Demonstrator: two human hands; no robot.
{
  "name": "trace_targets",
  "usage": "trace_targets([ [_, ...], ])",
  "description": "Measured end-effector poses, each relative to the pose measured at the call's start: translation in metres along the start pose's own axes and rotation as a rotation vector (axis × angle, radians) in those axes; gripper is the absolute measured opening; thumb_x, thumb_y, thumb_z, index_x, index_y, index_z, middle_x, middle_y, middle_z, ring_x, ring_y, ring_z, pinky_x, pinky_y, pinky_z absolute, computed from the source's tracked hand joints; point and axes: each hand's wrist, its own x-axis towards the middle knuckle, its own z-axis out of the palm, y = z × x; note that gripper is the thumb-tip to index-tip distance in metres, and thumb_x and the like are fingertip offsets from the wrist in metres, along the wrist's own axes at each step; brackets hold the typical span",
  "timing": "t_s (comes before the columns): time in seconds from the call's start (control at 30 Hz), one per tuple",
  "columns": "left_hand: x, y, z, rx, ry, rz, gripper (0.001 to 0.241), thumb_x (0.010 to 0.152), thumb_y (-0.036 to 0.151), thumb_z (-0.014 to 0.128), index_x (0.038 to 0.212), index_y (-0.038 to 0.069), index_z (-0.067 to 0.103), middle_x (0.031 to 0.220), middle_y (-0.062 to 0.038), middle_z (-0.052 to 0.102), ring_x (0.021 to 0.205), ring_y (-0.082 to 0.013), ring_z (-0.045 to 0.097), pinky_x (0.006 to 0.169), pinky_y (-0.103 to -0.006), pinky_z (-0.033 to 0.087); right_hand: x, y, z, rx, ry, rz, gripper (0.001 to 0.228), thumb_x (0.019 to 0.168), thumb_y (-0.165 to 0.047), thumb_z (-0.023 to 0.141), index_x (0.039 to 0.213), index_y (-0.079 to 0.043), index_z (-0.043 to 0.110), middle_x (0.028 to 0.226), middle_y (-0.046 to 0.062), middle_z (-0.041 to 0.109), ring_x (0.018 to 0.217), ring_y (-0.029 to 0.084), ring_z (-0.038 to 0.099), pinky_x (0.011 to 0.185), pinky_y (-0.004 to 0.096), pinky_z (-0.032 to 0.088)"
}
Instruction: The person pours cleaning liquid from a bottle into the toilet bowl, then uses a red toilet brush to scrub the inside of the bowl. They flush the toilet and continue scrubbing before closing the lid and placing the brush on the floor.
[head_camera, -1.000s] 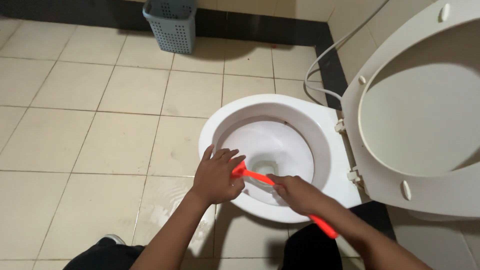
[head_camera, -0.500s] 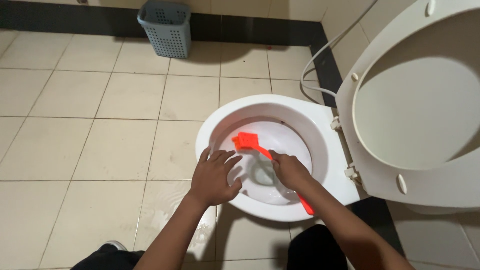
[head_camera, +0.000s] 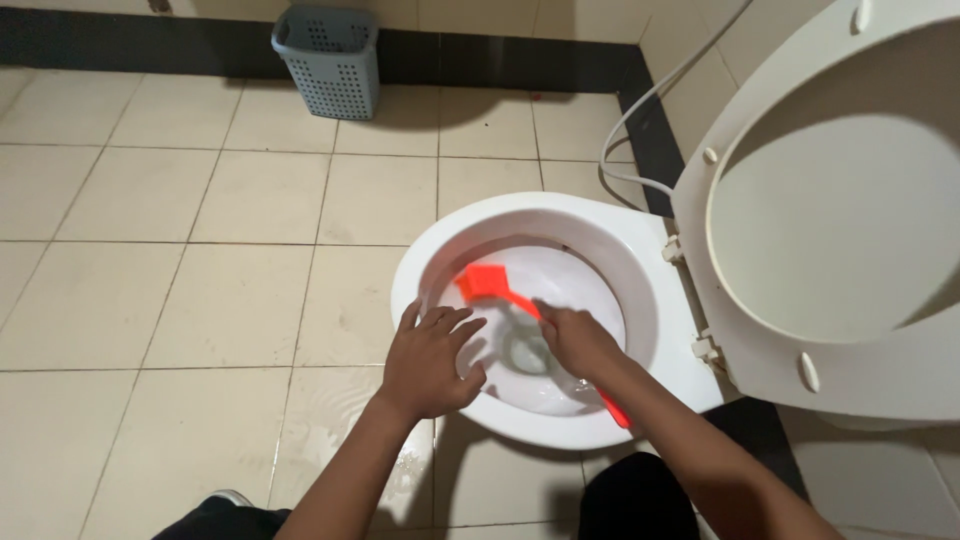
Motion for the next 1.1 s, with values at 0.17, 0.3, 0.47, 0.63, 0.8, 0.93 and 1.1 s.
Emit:
trace_targets([
  [0.17,-0.002,-0.002,0.003,-0.003,0.024,0.011,0.059,0.075,0.04,0.068,0.128,0.013,0.069,0.135,-0.01,0.065,0.128,-0.0282,0.055,0.119,-0.0555,0.024,-0.003,-0.016,-0.014,0.084,-0.035,0.058,0.047,0.099,-0.025,0.052,0.146,-0.02,0.057,0.099,0.024,0.075,0.094,0.039,0.074,0.088,0.046,0.055],
  [0.3,-0.003,-0.002,0.002,-0.005,0.067,0.031,0.057,0.076,0.039,0.067,0.127,0.014,0.07,0.134,-0.009,0.066,0.127,-0.0276,0.056,0.119,-0.0536,0.026,-0.009,-0.011,0.005,0.158,-0.034,-0.041,0.048,0.098,-0.022,0.054,0.146,-0.017,0.056,0.101,0.025,0.075,0.096,0.038,0.075,0.089,0.044,0.055],
  [0.47,-0.001,-0.001,0.003,0.017,0.05,0.028,0.058,0.074,0.039,0.067,0.126,0.014,0.07,0.133,-0.01,0.066,0.129,-0.0289,0.055,0.119,-0.0537,0.025,-0.051,-0.044,-0.034,0.137,-0.232,-0.034,0.044,0.102,-0.023,0.052,0.146,-0.019,0.057,0.094,0.023,0.074,0.084,0.036,0.071,0.082,0.045,0.057],
  [0.63,-0.002,0.001,-0.001,0.024,0.024,0.032,0.056,0.077,0.039,0.065,0.127,0.013,0.07,0.134,-0.009,0.066,0.129,-0.0284,0.055,0.119,-0.0567,0.022,-0.077,-0.036,-0.061,-0.083,-0.465,0.09,0.048,0.101,-0.022,0.047,0.148,-0.026,0.056,0.083,0.017,0.072,0.073,0.026,0.069,0.08,0.041,0.056],
  [0.8,-0.001,0.003,-0.001,0.032,0.013,0.019,0.055,0.077,0.039,0.064,0.126,0.013,0.07,0.133,-0.008,0.066,0.127,-0.0283,0.056,0.119,-0.0565,0.023,-0.072,-0.014,-0.044,-0.164,-0.371,-0.085,0.046,0.101,-0.024,0.048,0.146,-0.025,0.057,0.094,0.018,0.073,0.086,0.033,0.071,0.084,0.044,0.055],
  [0.93,0.0,0.003,-0.001,0.051,0.026,0.001,0.053,0.074,0.036,0.065,0.121,0.015,0.072,0.133,-0.008,0.067,0.128,-0.0269,0.057,0.12,-0.0554,0.023,-0.047,-0.03,-0.028,-0.086,-0.277,-0.049,0.046,0.1,-0.025,0.047,0.145,-0.025,0.058,0.094,0.018,0.075,0.087,0.034,0.073,0.084,0.046,0.055],
  [1.1,-0.001,0.001,0.002,0.02,0.053,0.022,0.054,0.077,0.039,0.066,0.123,0.013,0.071,0.13,-0.01,0.067,0.124,-0.0288,0.057,0.117,-0.0531,0.026,-0.021,-0.031,-0.01,-0.04,-0.052,-0.018,0.049,0.099,-0.024,0.05,0.147,-0.025,0.055,0.095,0.02,0.074,0.086,0.037,0.071,0.083,0.048,0.055],
])
